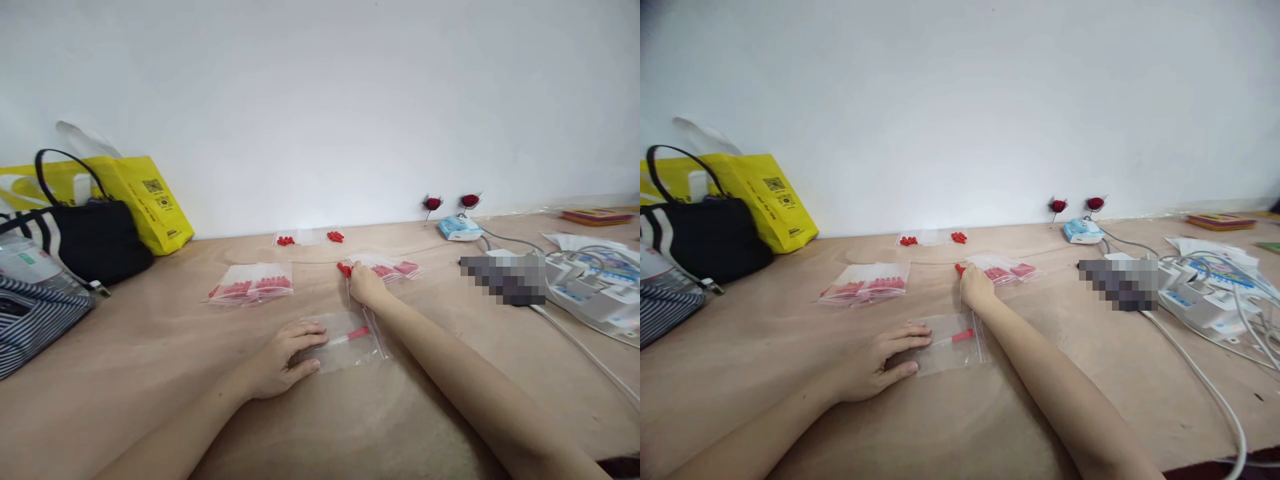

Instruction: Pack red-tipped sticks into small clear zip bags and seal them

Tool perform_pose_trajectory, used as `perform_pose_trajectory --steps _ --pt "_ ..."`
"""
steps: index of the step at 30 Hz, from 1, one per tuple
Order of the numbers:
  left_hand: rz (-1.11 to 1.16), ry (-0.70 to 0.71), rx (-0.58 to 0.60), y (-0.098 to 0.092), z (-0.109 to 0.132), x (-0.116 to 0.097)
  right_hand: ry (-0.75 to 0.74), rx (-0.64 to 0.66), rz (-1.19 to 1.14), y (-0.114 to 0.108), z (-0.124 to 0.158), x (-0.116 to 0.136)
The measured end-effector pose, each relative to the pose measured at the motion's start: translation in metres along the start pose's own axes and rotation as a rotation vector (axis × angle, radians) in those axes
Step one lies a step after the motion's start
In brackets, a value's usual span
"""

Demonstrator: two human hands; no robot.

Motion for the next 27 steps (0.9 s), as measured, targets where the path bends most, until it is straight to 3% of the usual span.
perform_pose_trajectory --steps 14,19,23,27 --pt "0.001 0.022 -0.016 0.002 0.0 0.002 0.003 -0.074 -0.027 -0.003 0.005 0.001" --pt "-0.01 0.017 -0.011 0.002 0.0 0.002 -0.05 -0.141 -0.1 -0.02 0.011 -0.014" --pt "-0.011 0.006 -0.002 0.0 0.0 0.0 -0.134 -0.238 -0.546 -0.032 0.032 -0.048" --pt "-0.012 0.009 -0.014 0.0 -0.001 0.0 -0.059 -0.266 -1.026 -0.018 0.056 -0.075"
Point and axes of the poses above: each hand's wrist, its own z-axis away from the middle knuckle, its own y-axis out of the palm, x = y × z, the point moved 1 cm from there along -z, towards the middle knuckle, and after that the axes turned 5 degrees about -y, right-handed, at the moved point
